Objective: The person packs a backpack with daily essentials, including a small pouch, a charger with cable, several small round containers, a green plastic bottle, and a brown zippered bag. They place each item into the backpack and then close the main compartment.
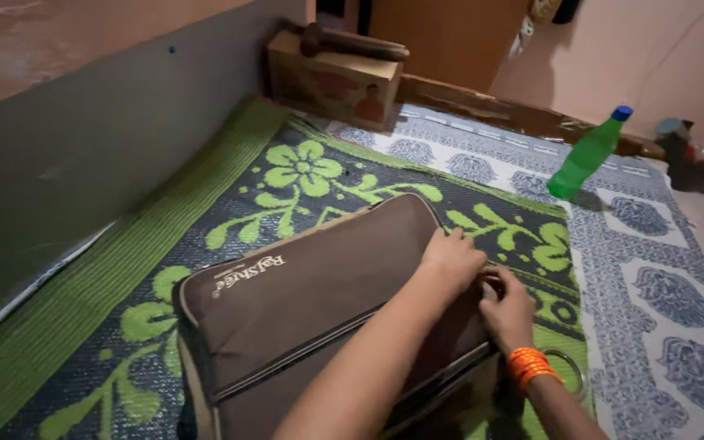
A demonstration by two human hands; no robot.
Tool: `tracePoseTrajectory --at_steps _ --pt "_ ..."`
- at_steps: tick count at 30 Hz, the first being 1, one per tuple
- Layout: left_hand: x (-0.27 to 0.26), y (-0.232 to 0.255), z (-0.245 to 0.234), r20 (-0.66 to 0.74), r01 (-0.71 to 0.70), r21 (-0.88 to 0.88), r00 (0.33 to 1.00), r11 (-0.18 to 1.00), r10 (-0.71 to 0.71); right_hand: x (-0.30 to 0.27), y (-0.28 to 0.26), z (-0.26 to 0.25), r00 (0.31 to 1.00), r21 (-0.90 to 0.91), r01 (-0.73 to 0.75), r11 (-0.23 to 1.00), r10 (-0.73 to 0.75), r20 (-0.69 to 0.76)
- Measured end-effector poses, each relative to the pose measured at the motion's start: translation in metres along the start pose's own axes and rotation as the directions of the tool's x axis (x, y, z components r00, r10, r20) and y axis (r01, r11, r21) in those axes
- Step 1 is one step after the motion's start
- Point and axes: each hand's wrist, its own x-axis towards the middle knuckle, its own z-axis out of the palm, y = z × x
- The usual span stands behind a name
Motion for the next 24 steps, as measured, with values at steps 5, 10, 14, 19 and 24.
tracePoseTrajectory --at_steps 5,10,14,19,24 --pt "0.032 0.004 0.015 0.138 -0.103 0.101 0.986 0.989 0.089 -0.007 0.002 0.002 0.994 -0.111 -0.089 0.990 0.082 -0.072" --pt "0.002 -0.005 0.019 -0.093 -0.308 0.338 0.929 0.889 0.357 -0.009 -0.009 0.000 0.995 -0.218 -0.082 0.973 0.066 -0.080" --pt "-0.045 -0.017 -0.003 -0.190 -0.333 0.424 0.877 0.842 0.442 -0.012 -0.006 0.003 0.984 -0.187 -0.153 0.970 0.133 -0.114" --pt "-0.147 -0.041 -0.054 -0.003 -0.402 0.547 0.876 0.734 0.482 -0.010 0.003 0.006 0.986 -0.097 -0.140 0.985 0.129 -0.107" --pt "-0.258 -0.053 -0.105 0.519 -0.545 0.375 0.794 0.750 0.318 -0.013 0.006 0.005 0.985 -0.106 -0.151 0.983 0.140 -0.105"
